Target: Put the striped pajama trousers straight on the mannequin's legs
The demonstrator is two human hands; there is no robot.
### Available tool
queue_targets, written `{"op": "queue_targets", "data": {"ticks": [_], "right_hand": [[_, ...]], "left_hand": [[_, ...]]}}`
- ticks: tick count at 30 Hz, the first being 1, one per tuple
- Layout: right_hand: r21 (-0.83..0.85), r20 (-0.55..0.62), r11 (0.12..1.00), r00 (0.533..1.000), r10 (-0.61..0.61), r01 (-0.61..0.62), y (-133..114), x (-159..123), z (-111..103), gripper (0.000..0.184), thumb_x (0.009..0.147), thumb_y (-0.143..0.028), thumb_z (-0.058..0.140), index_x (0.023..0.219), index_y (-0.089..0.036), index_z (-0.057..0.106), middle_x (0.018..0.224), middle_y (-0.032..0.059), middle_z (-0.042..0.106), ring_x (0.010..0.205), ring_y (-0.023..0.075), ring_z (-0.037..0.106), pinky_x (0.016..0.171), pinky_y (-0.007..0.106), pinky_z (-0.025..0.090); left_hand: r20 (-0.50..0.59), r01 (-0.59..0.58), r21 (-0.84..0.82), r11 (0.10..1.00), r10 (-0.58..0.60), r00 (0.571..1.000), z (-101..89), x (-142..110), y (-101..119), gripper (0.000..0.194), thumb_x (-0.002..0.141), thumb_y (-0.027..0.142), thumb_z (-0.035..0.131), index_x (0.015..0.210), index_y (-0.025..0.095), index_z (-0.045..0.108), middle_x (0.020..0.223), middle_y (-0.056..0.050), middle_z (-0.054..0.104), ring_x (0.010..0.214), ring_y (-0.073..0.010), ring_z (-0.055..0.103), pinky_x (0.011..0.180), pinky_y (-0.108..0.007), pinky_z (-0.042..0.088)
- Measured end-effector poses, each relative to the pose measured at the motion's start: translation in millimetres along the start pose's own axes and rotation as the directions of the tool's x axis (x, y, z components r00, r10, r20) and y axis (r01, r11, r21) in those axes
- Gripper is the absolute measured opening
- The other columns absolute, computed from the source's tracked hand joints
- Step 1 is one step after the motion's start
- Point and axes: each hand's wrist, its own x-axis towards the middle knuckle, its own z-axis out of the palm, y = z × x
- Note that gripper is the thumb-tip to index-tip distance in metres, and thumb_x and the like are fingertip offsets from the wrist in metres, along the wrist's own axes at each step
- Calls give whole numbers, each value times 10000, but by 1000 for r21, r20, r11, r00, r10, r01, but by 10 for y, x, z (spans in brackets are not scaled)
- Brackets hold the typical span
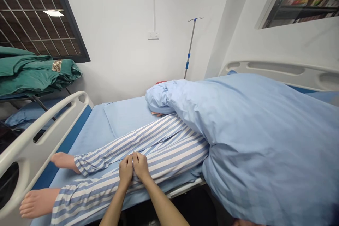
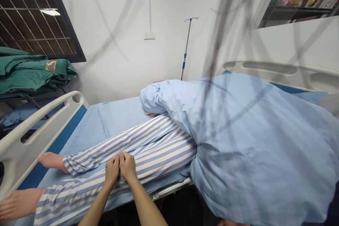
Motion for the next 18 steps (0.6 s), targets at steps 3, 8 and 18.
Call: {"op": "queue_targets", "data": {"ticks": [3,8,18], "right_hand": [[68,2,998,1000,16,-16,0,27,-25,429,917,-371,298,576,-186,482,547,1,522,536,114,454,529,216,292],[193,-37,979,997,66,-58,-37,52,-50,425,912,-377,294,616,-179,527,593,20,563,570,128,491,551,224,336],[173,-40,983,997,69,-61,-69,69,-59,420,904,-354,287,600,-184,522,581,31,570,546,134,489,528,231,330]], "left_hand": [[24,25,-19,1000,-25,999,25,56,82,379,770,454,431,512,179,462,489,24,454,525,-115,390,524,-230,313],[-24,79,-120,990,-83,996,140,137,249,365,761,444,426,501,187,421,484,30,436,517,-111,387,510,-230,311],[-48,6,92,996,-1,999,205,22,142,370,807,450,369,589,189,515,545,-6,555,550,-142,461,576,-261,322]]}}
